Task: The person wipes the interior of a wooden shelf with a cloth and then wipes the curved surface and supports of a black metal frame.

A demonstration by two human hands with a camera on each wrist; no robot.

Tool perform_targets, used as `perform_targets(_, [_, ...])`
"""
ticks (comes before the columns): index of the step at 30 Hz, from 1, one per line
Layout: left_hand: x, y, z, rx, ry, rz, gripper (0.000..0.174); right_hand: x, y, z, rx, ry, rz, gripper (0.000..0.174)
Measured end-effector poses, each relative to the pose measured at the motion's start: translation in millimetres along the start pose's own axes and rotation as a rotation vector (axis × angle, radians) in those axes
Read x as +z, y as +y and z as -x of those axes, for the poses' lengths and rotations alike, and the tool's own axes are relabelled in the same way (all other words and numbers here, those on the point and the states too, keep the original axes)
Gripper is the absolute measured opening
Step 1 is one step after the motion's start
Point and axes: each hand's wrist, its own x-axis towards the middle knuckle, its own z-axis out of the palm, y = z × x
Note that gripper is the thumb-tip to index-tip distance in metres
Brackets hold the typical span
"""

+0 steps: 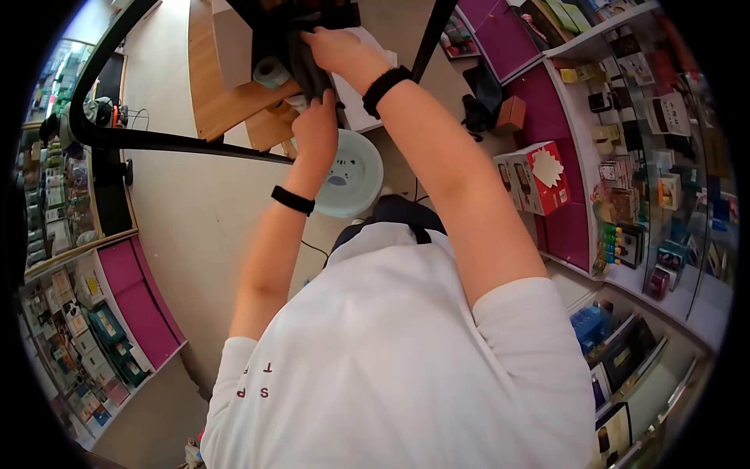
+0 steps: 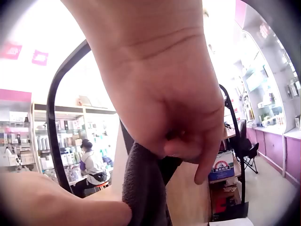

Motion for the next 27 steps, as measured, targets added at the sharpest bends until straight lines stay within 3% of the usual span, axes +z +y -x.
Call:
perform_targets(6, [-21.6, -26.5, 36.4, -0.184, 0.016, 0.041, 0.023, 4.9, -27.2, 13.5, 0.012, 0.063, 0.066, 0.045])
perform_targets(9, [-48.0, -42.0, 43.9, -0.247, -0.083, 0.095, 0.027, 7.5, -30.2, 20.6, 0.028, 0.074, 0.032, 0.049])
perform_targets(15, [-52.9, -38.0, 44.6, -0.254, -0.138, 0.223, 0.033, -0.7, -31.5, 32.0, 0.045, 0.069, -0.072, 0.058])
perform_targets(17, [-51.2, -31.6, 48.5, -0.186, -0.098, 0.331, 0.034, -2.8, -31.8, 37.4, 0.051, 0.064, -0.114, 0.059])
perform_targets(21, [-39.7, -33.1, 50.0, -0.115, -0.198, 0.419, 0.041, -12.4, -34.2, 54.2, 0.119, -0.020, -0.133, 0.059])
perform_targets(23, [-45.0, -45.8, 45.0, -0.053, -0.262, 0.437, 0.045, 21.9, -11.1, 73.6, -0.062, 0.043, -0.323, 0.059])
perform_targets(25, [-46.3, -62.0, 42.8, 0.069, -0.313, 0.510, 0.047, 25.2, -24.1, 91.1, 0.216, 0.013, -0.536, 0.056])
perform_targets(26, [-47.0, -72.4, 42.0, 0.103, -0.283, 0.572, 0.045, 17.8, -34.4, 96.3, 0.226, 0.045, -0.514, 0.056])
perform_targets(27, [-49.3, -83.4, 40.5, 0.141, -0.267, 0.582, 0.045, 9.5, -47.9, 102.2, 0.384, 0.113, -0.607, 0.054])
